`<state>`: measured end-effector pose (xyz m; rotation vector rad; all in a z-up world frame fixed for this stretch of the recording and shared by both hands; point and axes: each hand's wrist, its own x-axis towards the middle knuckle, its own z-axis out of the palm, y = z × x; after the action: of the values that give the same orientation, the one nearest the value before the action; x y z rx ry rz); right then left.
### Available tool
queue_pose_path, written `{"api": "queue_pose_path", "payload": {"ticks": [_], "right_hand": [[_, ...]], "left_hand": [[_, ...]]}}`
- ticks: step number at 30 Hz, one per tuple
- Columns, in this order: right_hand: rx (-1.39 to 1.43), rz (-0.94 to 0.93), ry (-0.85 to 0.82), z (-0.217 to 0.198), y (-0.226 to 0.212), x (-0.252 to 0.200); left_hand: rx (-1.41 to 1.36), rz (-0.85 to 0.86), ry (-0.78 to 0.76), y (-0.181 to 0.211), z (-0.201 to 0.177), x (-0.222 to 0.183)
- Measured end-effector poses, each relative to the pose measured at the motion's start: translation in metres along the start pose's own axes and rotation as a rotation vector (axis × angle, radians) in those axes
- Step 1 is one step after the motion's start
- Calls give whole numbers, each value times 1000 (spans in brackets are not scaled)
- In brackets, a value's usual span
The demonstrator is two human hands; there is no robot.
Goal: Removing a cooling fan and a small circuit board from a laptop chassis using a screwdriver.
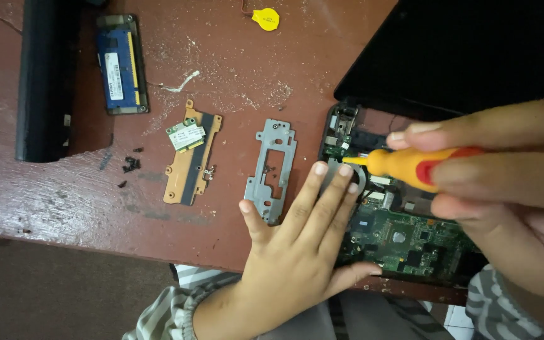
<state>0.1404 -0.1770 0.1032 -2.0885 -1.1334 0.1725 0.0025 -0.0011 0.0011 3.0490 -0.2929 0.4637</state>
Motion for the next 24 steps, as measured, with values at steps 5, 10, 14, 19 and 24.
{"api": "queue_pose_path", "payload": {"ticks": [5,10,14,19,24], "right_hand": [[149,460,138,10,-8,2],[73,304,110,8,-3,-2],[-12,135,74,6,2,-8],[-96,-37,40,4,5,-9],[-138,-71,-32,-2,1,3]], "left_hand": [[-66,-21,23,2,3,-2],[-75,-34,25,3,3,-2],[-213,-57,35,2,0,-1],[-291,-101,94,1,-3,-1],[-275,-145,87,2,-4,-1]]}}
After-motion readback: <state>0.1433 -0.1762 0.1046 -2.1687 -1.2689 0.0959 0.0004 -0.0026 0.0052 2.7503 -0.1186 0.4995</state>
